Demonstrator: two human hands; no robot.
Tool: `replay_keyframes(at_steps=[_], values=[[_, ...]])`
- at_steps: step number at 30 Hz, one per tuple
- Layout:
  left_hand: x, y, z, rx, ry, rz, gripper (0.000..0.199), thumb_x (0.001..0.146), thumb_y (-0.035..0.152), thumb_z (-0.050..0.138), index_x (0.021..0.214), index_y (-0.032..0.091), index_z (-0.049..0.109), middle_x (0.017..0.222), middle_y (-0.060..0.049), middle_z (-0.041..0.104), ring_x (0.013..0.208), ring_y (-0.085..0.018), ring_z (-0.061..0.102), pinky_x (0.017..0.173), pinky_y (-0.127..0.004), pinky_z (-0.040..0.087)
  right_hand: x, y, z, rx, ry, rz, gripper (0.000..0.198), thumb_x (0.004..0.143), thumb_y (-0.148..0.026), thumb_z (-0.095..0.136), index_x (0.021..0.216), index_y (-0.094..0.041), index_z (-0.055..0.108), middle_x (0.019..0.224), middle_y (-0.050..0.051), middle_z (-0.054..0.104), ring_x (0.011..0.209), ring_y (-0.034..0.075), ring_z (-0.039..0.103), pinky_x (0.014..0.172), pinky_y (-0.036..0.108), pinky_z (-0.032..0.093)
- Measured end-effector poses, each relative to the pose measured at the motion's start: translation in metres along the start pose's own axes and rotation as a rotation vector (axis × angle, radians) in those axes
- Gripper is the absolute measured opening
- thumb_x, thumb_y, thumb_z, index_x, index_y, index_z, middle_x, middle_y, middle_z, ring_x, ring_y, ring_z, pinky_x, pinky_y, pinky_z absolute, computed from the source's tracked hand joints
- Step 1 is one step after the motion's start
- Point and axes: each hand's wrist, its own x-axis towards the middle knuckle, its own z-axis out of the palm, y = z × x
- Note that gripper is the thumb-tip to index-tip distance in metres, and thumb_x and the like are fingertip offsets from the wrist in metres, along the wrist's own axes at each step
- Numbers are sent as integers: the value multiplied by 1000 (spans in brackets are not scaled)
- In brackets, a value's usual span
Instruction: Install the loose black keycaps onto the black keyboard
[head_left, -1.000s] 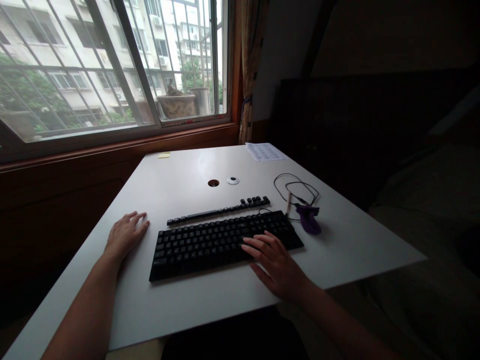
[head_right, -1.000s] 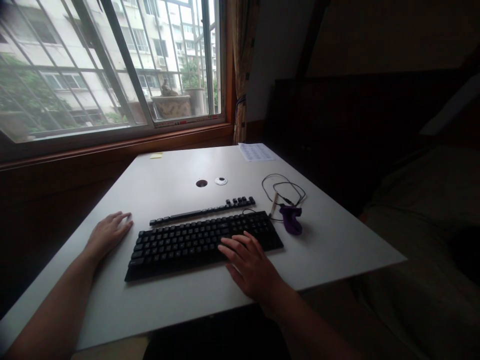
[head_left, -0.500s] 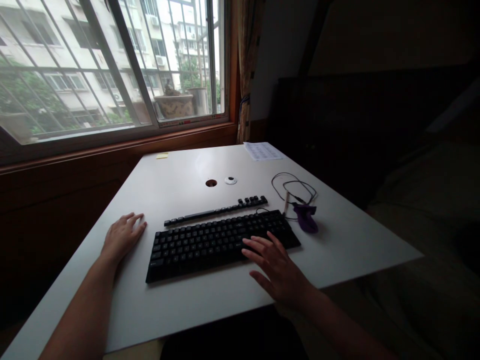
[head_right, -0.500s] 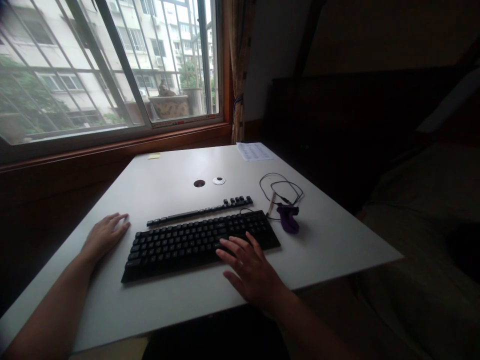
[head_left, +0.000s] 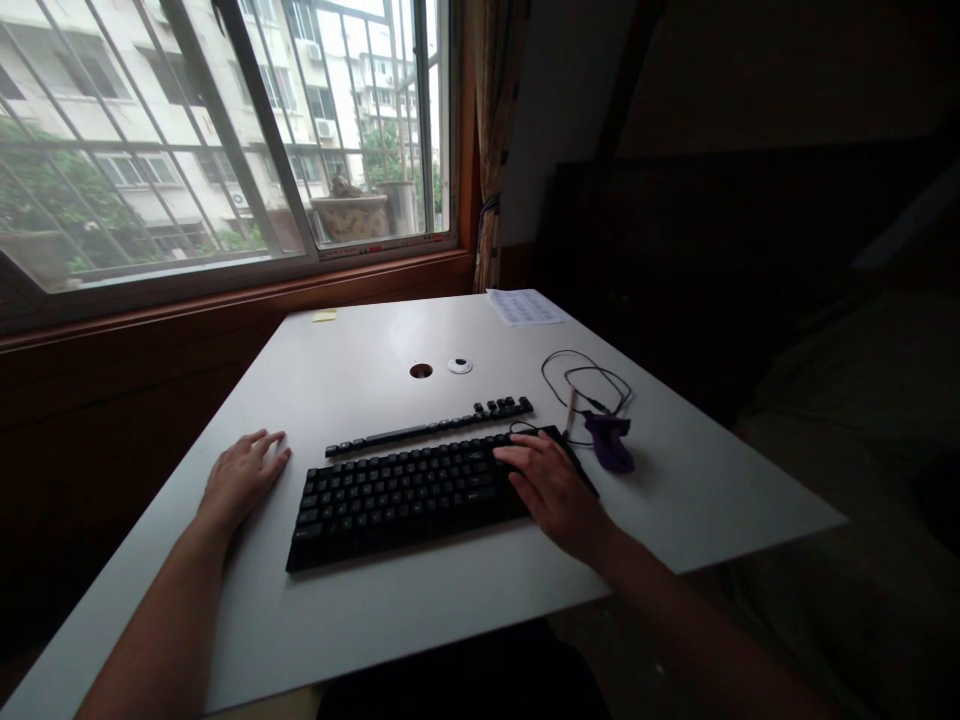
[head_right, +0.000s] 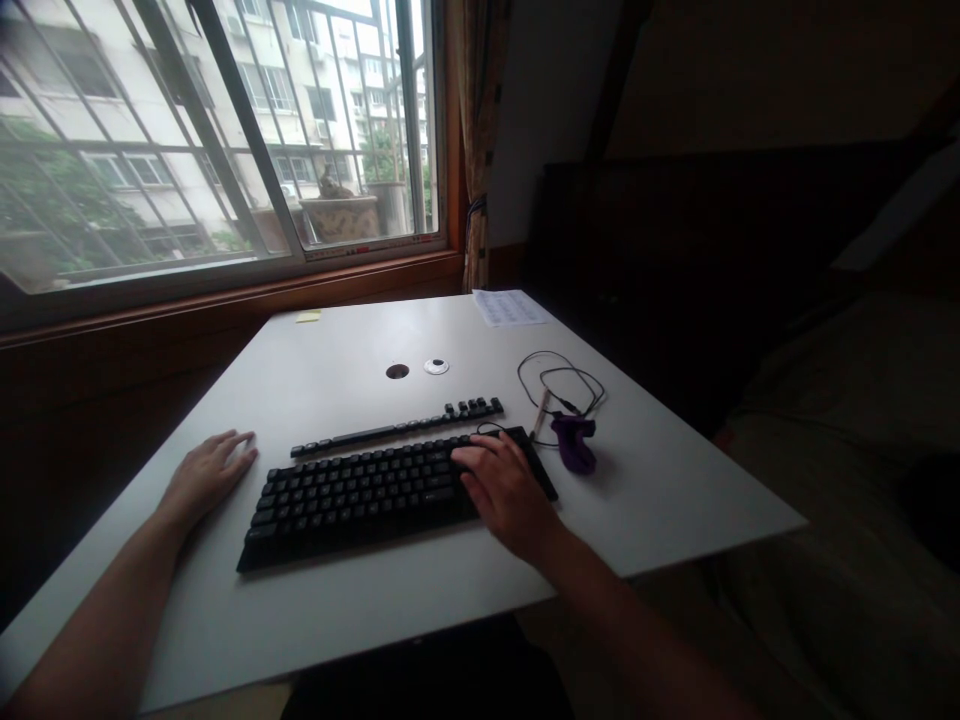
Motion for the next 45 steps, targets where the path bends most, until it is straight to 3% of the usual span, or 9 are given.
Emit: replay_keyframes(at_steps=[4, 9, 14, 20, 26, 37, 41, 45], values=[[0, 1, 0, 4, 6, -9, 66, 98, 61, 36, 142, 22, 65, 149, -14, 60, 136, -34, 57, 116, -49, 43, 50, 40, 2, 47, 8, 126, 28, 106, -27, 47, 130, -25, 61, 123, 8, 73, 122, 25, 64, 111, 47, 49], [-1, 3, -2, -6, 3, -14, 65, 98, 60, 36, 142, 22, 65, 149, -14, 60, 137, -34, 56, 116, -50, 43, 91, 75, 24, -38, -182, 168, 27, 106, -27, 43, 126, -22, 60, 126, 11, 73, 121, 26, 64, 111, 47, 46], [-2, 5, -4, -1, 2, -7, 66, 98, 60, 34, 141, 20, 66, 149, -16, 59, 137, -34, 56, 117, -50, 42, 99, 89, 43, -66, -267, 152, 27, 104, -23, 44, 125, -22, 61, 131, 12, 72, 128, 27, 62, 114, 50, 40], [-3, 5, -4, 5, -1, -17, 66, 99, 61, 34, 141, 22, 66, 149, -15, 59, 137, -33, 56, 118, -48, 42, 102, 99, 51, -94, -290, 159, 29, 104, -24, 45, 127, -20, 62, 137, 14, 69, 137, 28, 56, 116, 51, 39], [-2, 4, -4, -3, -12, -18, 66, 98, 61, 35, 141, 21, 66, 149, -15, 59, 137, -33, 56, 119, -49, 41, 121, 111, 52, -110, -275, 173, 29, 98, -16, 57, 124, -22, 67, 132, 10, 72, 130, 25, 59, 115, 47, 42], [-2, 10, -9, -2, -9, -59, 62, 98, 59, 38, 141, 24, 66, 149, -13, 60, 137, -32, 56, 119, -48, 40, 149, 117, 65, -86, -342, 142, 14, 86, -17, 77, 98, -24, 78, 106, 6, 77, 116, 25, 65, 108, 45, 49], [-2, 10, -9, 3, -14, -60, 62, 98, 58, 39, 141, 23, 66, 149, -13, 60, 137, -33, 56, 119, -49, 40, 147, 110, 55, -35, -327, 108, 11, 84, -15, 78, 93, -21, 78, 103, 8, 78, 114, 26, 64, 106, 45, 49], [-2, 9, -8, -3, -4, -64, 62, 98, 58, 39, 141, 24, 66, 150, -13, 60, 136, -34, 56, 118, -50, 41, 124, 92, 27, 64, -327, 43, 10, 86, -17, 77, 95, -22, 77, 100, 5, 77, 109, 24, 64, 101, 41, 52]])
